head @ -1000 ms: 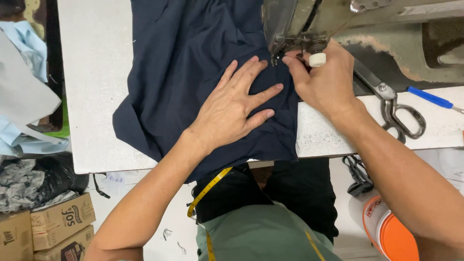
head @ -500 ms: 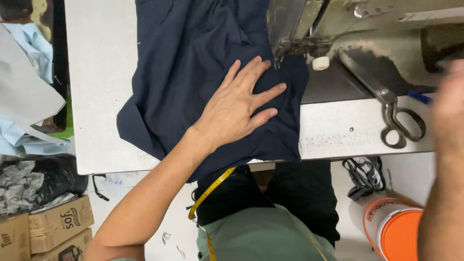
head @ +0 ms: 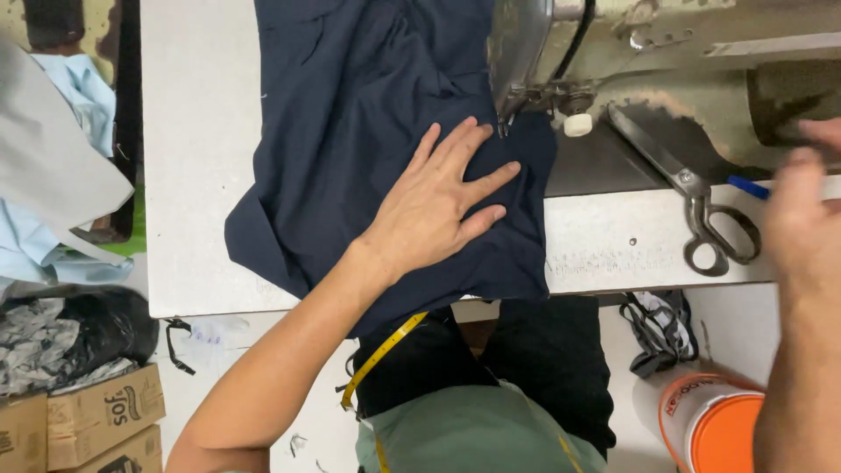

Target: Repairing the waistband of navy blue shorts using a measuring tape and an industrial sewing machine.

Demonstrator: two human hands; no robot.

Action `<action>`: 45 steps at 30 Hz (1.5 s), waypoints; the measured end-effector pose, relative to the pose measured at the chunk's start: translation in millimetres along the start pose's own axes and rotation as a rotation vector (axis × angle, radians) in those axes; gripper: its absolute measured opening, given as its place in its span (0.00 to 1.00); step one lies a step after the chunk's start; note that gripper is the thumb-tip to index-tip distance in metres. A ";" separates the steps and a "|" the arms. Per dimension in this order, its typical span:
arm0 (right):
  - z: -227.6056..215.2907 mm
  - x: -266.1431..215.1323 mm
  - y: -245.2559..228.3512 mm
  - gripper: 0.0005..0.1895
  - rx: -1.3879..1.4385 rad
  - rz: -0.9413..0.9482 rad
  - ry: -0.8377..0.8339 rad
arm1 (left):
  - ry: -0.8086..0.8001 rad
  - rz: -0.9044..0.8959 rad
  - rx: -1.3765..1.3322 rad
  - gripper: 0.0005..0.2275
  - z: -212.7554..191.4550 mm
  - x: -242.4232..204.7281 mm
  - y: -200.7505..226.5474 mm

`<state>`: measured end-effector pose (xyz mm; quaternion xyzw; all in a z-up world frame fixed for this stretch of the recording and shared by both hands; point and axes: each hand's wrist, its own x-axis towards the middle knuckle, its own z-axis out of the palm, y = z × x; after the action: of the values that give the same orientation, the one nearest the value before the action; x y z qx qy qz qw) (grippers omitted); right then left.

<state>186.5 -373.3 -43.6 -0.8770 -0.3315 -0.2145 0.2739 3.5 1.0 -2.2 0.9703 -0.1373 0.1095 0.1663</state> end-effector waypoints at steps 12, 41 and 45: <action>47.5 61.2 -149.5 0.20 0.182 -0.551 -0.351 | 0.014 0.064 -0.007 0.19 -1.9 5.0 -16.4; 54.8 50.3 -146.5 0.28 0.129 -0.606 -0.422 | 0.033 0.019 0.019 0.34 -3.6 -16.7 29.7; 55.5 48.1 -144.8 0.27 0.146 -0.622 -0.409 | -0.002 0.022 -0.013 0.35 -1.0 -20.6 26.4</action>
<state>129.2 -225.2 -9.8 -0.7373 -0.6441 -0.0837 0.1857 -24.0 -17.9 1.1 0.9678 -0.1486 0.1093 0.1711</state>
